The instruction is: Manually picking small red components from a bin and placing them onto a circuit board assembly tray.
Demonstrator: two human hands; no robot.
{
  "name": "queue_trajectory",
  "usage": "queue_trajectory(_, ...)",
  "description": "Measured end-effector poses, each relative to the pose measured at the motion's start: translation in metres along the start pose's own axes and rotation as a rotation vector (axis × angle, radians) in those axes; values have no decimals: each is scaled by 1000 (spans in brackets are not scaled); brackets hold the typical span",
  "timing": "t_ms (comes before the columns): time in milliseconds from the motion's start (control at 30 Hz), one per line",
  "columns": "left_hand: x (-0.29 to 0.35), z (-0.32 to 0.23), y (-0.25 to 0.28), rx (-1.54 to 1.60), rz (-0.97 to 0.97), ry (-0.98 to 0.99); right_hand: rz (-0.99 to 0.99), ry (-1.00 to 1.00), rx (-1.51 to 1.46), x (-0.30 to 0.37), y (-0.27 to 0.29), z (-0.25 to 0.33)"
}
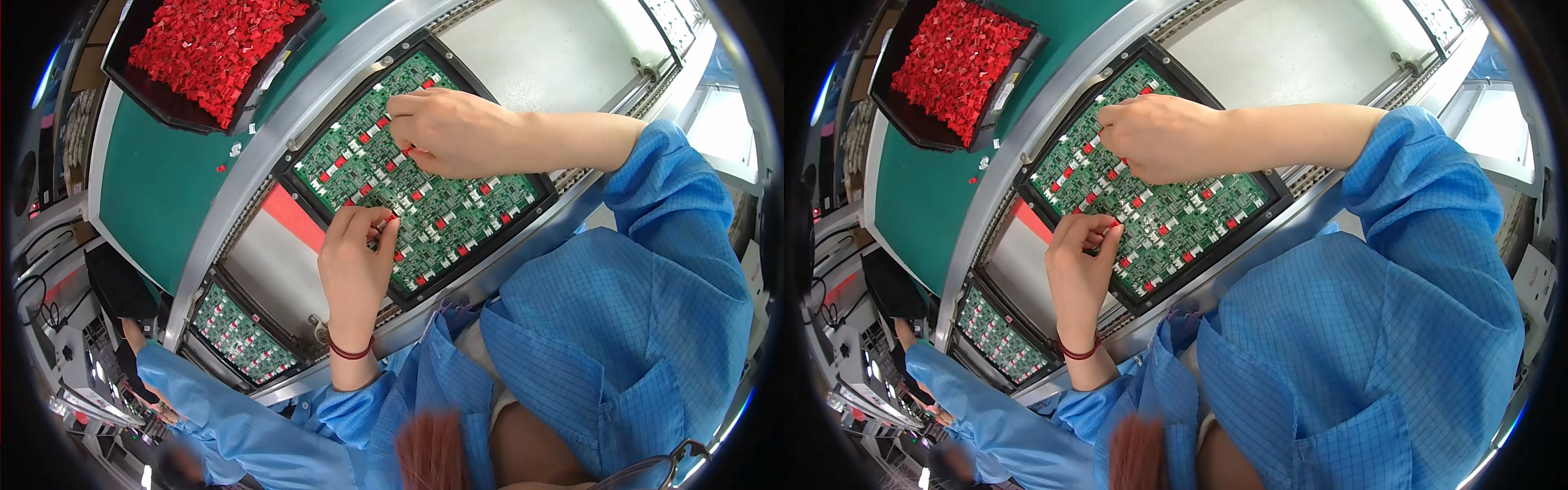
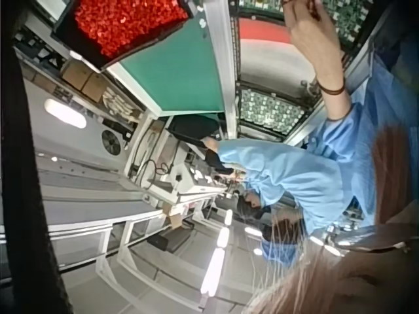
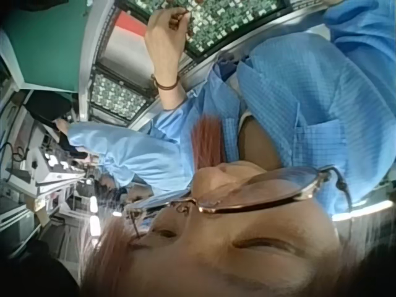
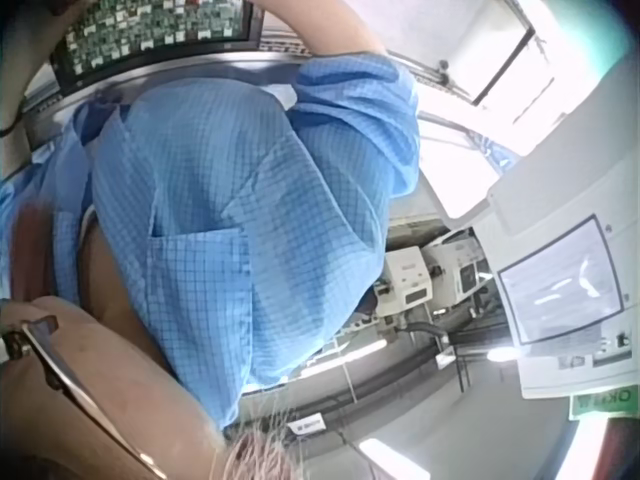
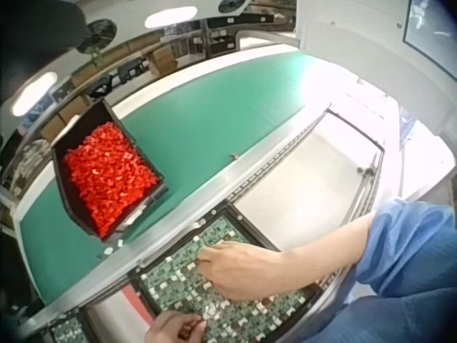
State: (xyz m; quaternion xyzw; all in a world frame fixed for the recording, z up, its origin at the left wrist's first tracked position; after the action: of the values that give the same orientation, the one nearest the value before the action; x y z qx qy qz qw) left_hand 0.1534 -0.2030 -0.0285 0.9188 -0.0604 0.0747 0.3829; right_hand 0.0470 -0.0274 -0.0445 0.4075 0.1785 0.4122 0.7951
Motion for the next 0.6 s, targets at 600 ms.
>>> queue_trajectory(600, -1, 7, -2, 1, -18, -38, 9, 110, 133, 0, 5, -3)
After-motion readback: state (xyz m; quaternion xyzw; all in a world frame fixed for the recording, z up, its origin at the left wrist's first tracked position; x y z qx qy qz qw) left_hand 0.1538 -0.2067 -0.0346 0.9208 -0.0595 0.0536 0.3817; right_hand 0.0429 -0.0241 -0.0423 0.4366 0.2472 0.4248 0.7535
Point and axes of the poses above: each hand's wrist, its own x-axis away from the middle knuckle, its own y-axis out of the back of the hand, z = x × y, the point moved 1 cm from there along -x, towards the middle knuckle, and after that the axes turned 2 degrees about -z, right-handed, at the moved point
